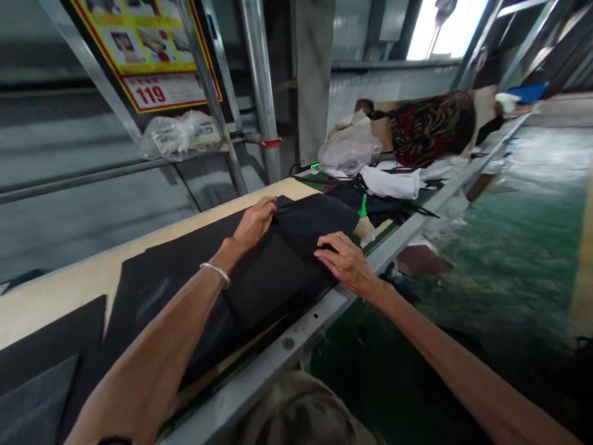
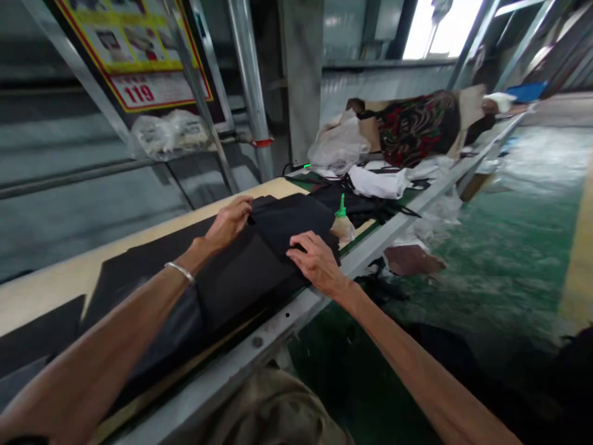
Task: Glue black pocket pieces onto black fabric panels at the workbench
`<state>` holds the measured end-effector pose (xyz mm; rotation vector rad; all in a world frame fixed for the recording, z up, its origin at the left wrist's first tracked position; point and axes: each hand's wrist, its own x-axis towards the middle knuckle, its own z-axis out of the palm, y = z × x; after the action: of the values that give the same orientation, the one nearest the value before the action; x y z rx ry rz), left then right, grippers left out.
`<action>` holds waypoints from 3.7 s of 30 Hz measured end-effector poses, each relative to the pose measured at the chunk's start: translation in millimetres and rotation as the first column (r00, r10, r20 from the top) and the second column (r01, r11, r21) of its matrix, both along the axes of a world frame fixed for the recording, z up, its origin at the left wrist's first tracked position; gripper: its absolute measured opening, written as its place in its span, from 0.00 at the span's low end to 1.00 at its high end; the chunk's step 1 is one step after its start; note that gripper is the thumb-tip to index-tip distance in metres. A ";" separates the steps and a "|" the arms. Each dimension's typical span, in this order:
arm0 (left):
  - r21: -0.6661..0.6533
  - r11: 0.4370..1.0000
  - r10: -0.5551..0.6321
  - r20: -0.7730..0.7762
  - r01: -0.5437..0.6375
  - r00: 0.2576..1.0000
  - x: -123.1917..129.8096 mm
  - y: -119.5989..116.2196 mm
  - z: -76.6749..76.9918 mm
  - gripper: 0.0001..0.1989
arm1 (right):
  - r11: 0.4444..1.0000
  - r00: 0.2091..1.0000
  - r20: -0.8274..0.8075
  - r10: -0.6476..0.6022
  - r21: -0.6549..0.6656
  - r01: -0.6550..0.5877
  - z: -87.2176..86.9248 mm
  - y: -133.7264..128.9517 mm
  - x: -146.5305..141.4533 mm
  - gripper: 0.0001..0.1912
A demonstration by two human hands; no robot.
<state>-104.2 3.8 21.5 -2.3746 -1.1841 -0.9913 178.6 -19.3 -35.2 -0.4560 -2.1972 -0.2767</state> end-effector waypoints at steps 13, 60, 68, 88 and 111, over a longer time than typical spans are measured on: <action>-0.229 0.967 0.129 0.075 -0.109 0.989 -9.1 -15.7 -81.2 0.13 | 0.998 0.993 0.115 0.021 -0.063 -0.014 -47.9 -13.3 -6.3 0.10; -0.288 0.943 0.185 0.049 -0.164 0.981 88.2 -120.3 -96.7 0.15 | 0.995 0.997 0.072 -0.011 -0.096 0.018 -60.0 -25.8 -4.8 0.13; -0.249 0.958 0.167 0.083 -0.141 0.983 83.1 -116.0 -108.0 0.13 | 0.830 0.881 -0.248 -0.403 -0.505 0.237 -50.7 40.2 57.8 0.15; -0.267 0.954 0.181 0.169 -0.132 0.969 83.5 -117.3 -108.2 0.12 | 0.642 0.957 -0.114 -0.265 -0.761 0.087 -40.3 98.9 50.5 0.12; -0.271 0.942 0.220 0.056 -0.197 0.974 89.7 -122.0 -101.1 0.14 | 0.690 0.955 0.028 -0.296 -0.685 0.234 -44.8 98.6 43.2 0.11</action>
<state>-14.5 -118.2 -79.6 -2.3524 -1.6555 -0.9222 221.8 79.2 -80.0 -1.1813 -2.0860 0.4317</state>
